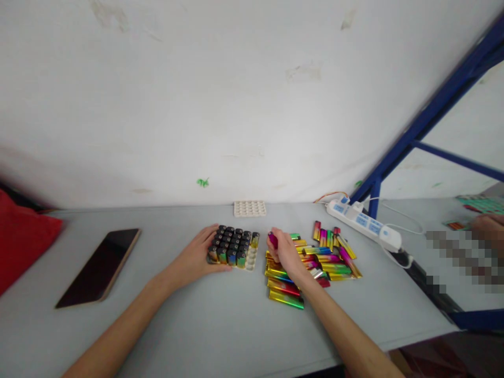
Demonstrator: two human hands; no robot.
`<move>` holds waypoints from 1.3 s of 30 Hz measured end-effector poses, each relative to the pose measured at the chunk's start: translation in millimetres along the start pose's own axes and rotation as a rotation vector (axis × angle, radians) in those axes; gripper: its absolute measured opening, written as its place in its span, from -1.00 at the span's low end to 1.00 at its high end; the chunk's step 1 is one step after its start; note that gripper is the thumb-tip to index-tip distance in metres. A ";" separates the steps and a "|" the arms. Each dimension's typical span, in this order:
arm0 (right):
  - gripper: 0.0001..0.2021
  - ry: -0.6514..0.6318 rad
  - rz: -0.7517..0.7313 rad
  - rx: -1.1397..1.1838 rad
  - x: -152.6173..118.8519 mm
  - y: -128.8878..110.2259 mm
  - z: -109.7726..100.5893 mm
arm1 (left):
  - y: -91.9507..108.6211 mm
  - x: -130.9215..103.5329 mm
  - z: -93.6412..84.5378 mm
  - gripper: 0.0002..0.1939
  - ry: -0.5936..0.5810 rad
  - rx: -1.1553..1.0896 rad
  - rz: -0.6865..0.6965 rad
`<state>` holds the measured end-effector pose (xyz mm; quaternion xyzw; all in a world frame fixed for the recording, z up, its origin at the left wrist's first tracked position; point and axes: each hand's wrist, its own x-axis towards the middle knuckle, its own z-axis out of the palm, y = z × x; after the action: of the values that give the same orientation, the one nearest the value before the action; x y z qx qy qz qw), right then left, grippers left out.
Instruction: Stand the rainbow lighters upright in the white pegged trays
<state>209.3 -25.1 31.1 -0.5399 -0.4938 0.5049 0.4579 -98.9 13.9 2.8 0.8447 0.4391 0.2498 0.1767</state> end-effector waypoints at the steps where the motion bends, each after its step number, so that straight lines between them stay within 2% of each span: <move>1: -0.32 0.008 -0.011 -0.008 -0.1 -1.1 -0.4 | 0.5 0.0 -0.2 -0.06 0.004 0.001 0.009; 6: -0.32 0.030 -0.199 -0.128 -5.3 -11.1 -5.4 | 1.1 0.2 -1.4 -0.03 -0.010 0.000 0.013; 11: -0.67 -0.015 -0.533 -0.418 -11.6 -18.5 -13.7 | -3.9 -0.4 0.2 0.00 -0.026 -0.006 0.007; 14: -0.77 -0.048 -0.670 -0.507 -13.0 -16.5 -16.9 | -4.7 -1.3 1.2 -0.01 -0.034 0.002 0.010; 22: -0.75 -0.128 -0.600 -0.532 -8.6 -7.0 -21.6 | -2.7 0.9 0.6 -0.02 -0.038 -0.040 0.024; 27: -0.68 -0.174 -0.633 -0.555 -8.0 -8.4 -23.4 | -3.8 0.6 2.7 -0.01 -0.028 -0.070 0.027; 32: -0.78 -0.083 -0.660 -0.662 -11.0 -7.9 -22.7 | -2.6 -0.9 2.8 0.00 -0.016 -0.065 0.011; 37: -0.87 -0.212 -0.618 -0.681 -15.1 -14.6 -18.8 | -1.2 -0.3 2.6 -0.01 -0.014 -0.037 0.009; 39: -0.86 -0.197 -0.587 -0.747 -15.5 -17.2 -16.2 | -2.2 -0.3 3.4 0.00 -0.005 -0.018 0.004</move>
<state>224.2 -38.9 50.8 -0.4548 -0.8138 0.1915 0.3070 -98.6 14.7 -1.2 0.8446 0.4346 0.2521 0.1849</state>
